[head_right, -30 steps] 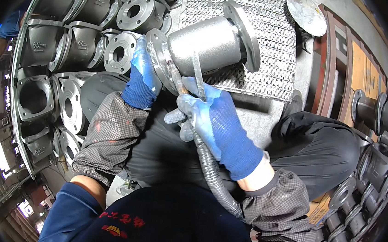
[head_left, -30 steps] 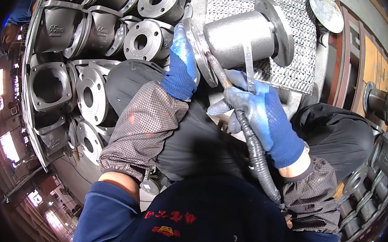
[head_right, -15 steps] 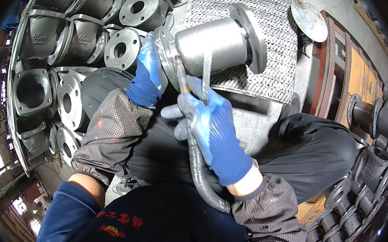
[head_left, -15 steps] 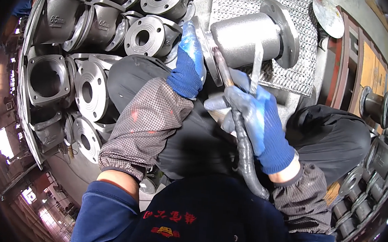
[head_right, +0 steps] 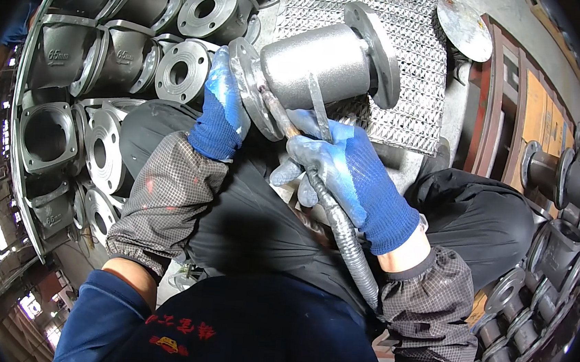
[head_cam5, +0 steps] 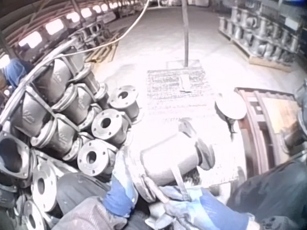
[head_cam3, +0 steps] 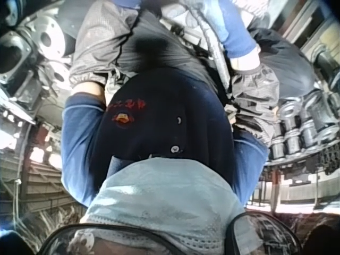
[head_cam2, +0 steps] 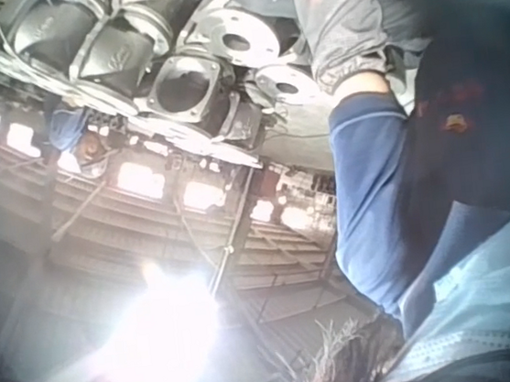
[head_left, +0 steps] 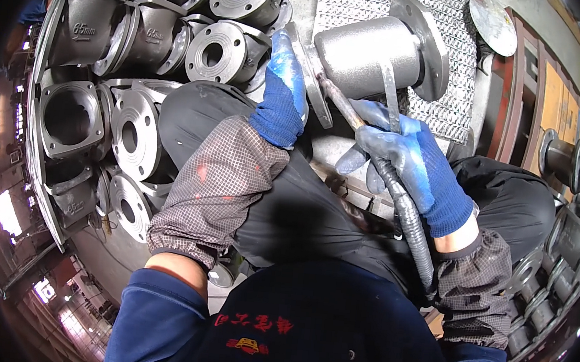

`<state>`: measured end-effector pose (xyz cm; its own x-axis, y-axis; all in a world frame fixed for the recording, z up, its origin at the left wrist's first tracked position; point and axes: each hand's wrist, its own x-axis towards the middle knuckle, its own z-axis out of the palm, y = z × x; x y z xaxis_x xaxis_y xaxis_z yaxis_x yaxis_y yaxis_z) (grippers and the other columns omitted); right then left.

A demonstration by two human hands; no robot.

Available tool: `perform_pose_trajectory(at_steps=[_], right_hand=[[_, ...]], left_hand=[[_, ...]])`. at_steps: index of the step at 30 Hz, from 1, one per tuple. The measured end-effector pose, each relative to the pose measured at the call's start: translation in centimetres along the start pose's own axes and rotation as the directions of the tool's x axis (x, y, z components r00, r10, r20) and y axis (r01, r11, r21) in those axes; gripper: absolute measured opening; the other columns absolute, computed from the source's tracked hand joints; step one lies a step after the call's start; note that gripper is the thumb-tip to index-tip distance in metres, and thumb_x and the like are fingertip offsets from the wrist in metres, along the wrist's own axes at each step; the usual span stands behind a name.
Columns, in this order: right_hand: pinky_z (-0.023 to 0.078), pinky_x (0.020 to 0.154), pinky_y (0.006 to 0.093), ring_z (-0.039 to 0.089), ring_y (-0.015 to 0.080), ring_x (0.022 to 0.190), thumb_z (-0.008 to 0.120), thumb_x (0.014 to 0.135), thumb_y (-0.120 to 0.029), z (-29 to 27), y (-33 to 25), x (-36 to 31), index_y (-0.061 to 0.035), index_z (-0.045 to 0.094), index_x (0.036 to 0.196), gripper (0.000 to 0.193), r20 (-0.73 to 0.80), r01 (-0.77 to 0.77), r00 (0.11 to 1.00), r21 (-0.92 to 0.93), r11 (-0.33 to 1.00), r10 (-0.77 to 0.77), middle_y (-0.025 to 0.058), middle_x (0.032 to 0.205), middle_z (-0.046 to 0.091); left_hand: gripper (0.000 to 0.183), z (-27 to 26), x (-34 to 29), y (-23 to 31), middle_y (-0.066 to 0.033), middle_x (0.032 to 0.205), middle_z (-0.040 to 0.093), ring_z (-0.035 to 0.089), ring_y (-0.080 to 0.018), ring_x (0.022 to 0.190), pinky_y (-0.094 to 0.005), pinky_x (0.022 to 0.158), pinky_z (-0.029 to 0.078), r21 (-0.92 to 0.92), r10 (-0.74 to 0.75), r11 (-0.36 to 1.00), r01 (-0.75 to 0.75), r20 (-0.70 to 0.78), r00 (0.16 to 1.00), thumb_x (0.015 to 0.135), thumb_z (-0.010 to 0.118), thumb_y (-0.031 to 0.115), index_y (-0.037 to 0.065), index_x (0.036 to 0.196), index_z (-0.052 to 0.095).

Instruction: The person cleans a metal valve casting using a pneumatic grinder and a metal tool. They move the grinder over the interior and exterior surfaces of the casting to remove imperfections before using the tool to scrape specific areas.

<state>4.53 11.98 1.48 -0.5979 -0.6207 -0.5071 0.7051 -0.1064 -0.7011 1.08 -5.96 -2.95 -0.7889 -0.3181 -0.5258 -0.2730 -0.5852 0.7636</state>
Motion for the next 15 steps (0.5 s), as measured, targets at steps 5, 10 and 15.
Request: perform_pose_trajectory(at_steps=[5,10,15], right_hand=[[0.046,0.044,0.0225,0.055,0.0129,0.047,0.051,0.087,-0.012,2.7,-1.8,0.4,0.0061,0.042,0.128,0.046,-0.143,-0.027,0.99,-0.101,0.995,0.012,0.014,0.071,0.063],[0.043,0.041,0.0221,0.053,0.0124,0.044,0.048,0.089,-0.012,5.2,1.1,-0.5,0.0063,0.04,0.13,0.046,-0.303,-0.018,0.952,0.085,0.996,0.043,0.0131,0.07,0.063],[0.042,0.041,0.0217,0.052,0.011,0.041,0.047,0.09,-0.011,5.7,1.8,-0.2,0.0068,0.038,0.131,0.045,-0.295,0.096,0.952,0.035,0.995,-0.082,0.0145,0.072,0.064]], left_hand=[[0.046,-0.6,0.4,-0.1,-0.0108,0.112,0.057,0.058,-0.023,0.098,-0.0353,0.088,0.048,-0.044,0.004,0.999,-0.003,0.02,1.0,0.097,0.034,0.039,0.004,0.122,0.048],[0.045,0.1,-0.4,0.3,-0.0099,0.109,0.059,0.06,-0.0213,0.095,-0.0345,0.086,0.049,-0.015,-0.016,1.0,0.015,-0.037,0.999,0.096,0.034,0.039,0.004,0.12,0.049],[0.043,0.3,-0.6,0.4,-0.0098,0.108,0.059,0.06,-0.0202,0.095,-0.0332,0.085,0.049,-0.057,-0.014,0.998,0.013,-0.021,1.0,0.096,0.037,0.038,0.004,0.119,0.049]])
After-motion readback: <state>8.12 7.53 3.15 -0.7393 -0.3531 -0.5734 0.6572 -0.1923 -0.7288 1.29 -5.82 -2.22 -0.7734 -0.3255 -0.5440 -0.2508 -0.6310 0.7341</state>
